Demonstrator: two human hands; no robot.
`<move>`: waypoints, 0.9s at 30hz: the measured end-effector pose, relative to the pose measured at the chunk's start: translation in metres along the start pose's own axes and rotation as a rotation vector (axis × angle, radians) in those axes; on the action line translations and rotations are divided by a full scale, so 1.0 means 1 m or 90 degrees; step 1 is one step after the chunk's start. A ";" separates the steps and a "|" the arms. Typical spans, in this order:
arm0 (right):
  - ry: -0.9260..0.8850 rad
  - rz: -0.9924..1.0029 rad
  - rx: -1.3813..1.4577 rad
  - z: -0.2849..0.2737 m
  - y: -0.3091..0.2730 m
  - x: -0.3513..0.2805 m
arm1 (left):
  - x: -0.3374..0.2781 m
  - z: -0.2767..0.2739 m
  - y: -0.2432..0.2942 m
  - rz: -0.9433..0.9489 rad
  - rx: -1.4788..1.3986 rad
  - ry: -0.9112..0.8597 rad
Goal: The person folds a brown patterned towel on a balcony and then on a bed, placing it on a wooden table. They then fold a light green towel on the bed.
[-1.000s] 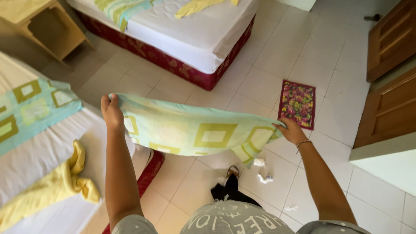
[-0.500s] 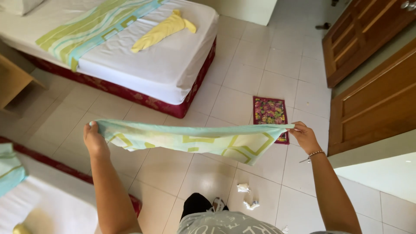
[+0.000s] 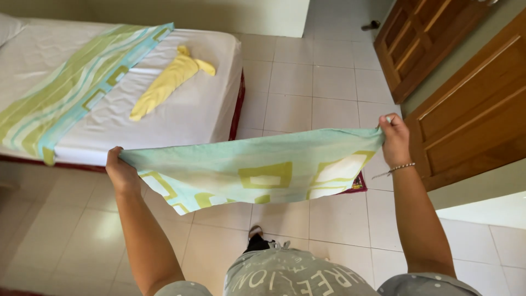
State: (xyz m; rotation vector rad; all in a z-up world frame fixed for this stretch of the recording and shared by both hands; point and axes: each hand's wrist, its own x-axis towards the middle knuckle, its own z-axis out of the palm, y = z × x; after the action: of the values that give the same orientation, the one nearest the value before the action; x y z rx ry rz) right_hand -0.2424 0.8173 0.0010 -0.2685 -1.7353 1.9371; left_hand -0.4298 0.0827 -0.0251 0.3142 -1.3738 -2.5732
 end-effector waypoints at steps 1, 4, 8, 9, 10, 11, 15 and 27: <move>0.012 -0.002 0.000 0.006 -0.006 0.010 | 0.019 0.006 0.000 -0.005 0.002 -0.010; 0.070 -0.089 0.111 0.010 -0.012 0.043 | 0.070 0.032 0.001 0.033 0.089 -0.103; 0.114 -0.097 0.087 -0.006 0.001 0.071 | 0.110 0.074 -0.004 0.015 0.116 -0.222; 0.131 -0.082 0.077 -0.006 0.002 0.080 | 0.121 0.085 -0.009 0.011 0.134 -0.246; 0.135 -0.083 0.075 -0.005 0.006 0.087 | 0.138 0.092 -0.025 0.008 0.134 -0.250; 0.176 -0.065 0.003 -0.005 0.009 0.098 | 0.155 0.099 -0.041 0.022 0.152 -0.251; 0.314 -0.096 -0.112 -0.027 0.064 0.155 | 0.213 0.141 -0.111 0.064 0.212 -0.258; 0.751 -0.462 -0.046 -0.022 0.087 0.273 | 0.286 0.326 -0.277 0.341 -0.174 0.025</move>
State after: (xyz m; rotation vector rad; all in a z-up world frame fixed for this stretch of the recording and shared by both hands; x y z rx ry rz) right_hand -0.4841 0.9686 -0.0346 -0.5596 -0.8808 0.8354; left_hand -0.8174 0.4110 -0.1042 -0.0479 -0.9153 -2.2407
